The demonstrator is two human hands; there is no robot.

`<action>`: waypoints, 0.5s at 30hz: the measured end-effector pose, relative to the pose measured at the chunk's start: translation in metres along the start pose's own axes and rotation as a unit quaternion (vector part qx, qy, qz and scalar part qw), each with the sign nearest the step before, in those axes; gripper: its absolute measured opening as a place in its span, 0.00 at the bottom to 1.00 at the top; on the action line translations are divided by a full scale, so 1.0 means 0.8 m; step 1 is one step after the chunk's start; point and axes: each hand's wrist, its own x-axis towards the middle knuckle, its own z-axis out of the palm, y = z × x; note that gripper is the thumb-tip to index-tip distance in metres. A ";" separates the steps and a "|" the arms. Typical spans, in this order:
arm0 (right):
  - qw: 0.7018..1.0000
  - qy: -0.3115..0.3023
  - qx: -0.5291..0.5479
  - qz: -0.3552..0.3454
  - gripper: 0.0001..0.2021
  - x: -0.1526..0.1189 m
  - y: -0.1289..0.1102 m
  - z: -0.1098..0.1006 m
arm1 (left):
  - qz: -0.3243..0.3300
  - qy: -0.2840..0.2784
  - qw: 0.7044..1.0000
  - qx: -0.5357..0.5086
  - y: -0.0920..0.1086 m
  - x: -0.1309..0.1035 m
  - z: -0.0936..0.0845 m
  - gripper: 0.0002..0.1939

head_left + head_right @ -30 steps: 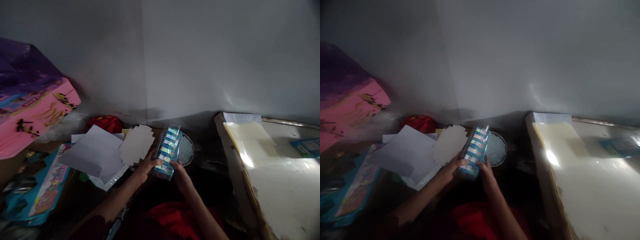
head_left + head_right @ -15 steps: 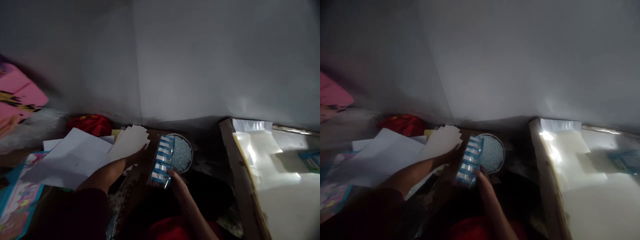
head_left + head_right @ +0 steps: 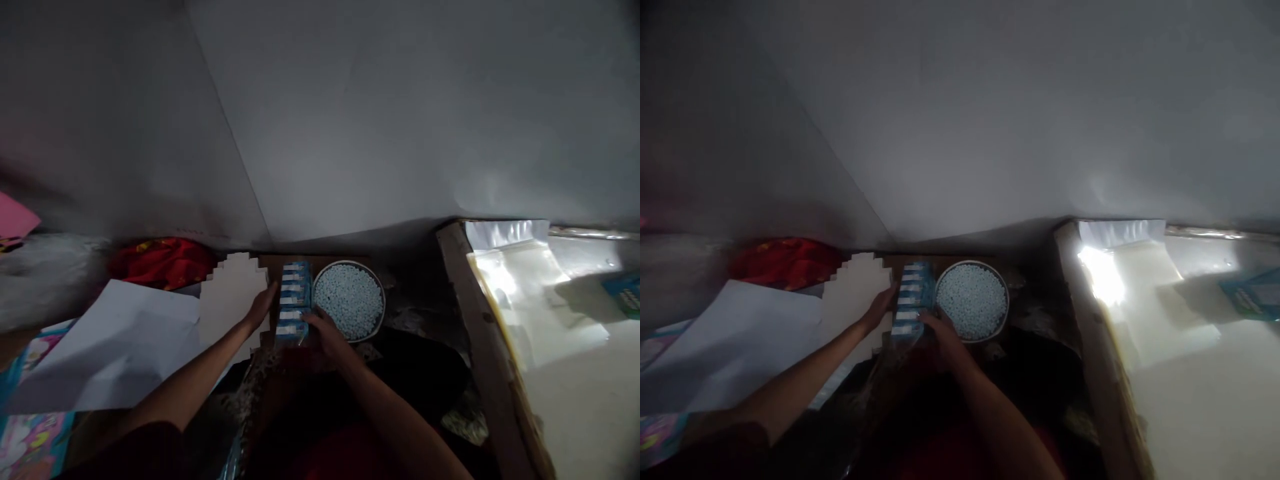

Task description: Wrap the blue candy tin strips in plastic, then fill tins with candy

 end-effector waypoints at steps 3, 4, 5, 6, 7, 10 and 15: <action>1.000 -0.011 -0.022 -0.001 0.33 0.013 0.003 0.002 | -0.055 -0.075 0.994 -0.066 -0.005 -0.012 0.013 0.31; 0.999 -0.013 -0.038 -0.008 0.34 0.017 0.003 0.001 | -0.065 -0.090 0.990 -0.083 -0.005 -0.013 0.016 0.32; 0.998 -0.007 -0.063 -0.024 0.34 0.021 0.003 0.001 | -0.069 -0.097 0.988 -0.096 -0.004 -0.012 0.019 0.33; 0.994 0.011 -0.101 -0.049 0.34 0.024 0.003 -0.001 | -0.066 -0.095 0.988 -0.103 -0.002 -0.009 0.021 0.35; 0.985 0.037 -0.149 -0.076 0.34 0.025 0.002 -0.003 | -0.059 -0.091 0.988 -0.108 0.002 -0.004 0.022 0.36; 0.943 0.107 -0.290 -0.126 0.32 0.011 0.001 -0.018 | -0.031 -0.073 0.990 -0.118 0.017 0.017 0.025 0.40; 0.927 0.092 -0.346 -0.110 0.27 -0.074 -0.001 -0.053 | -0.012 -0.030 0.993 -0.113 0.031 0.036 0.040 0.38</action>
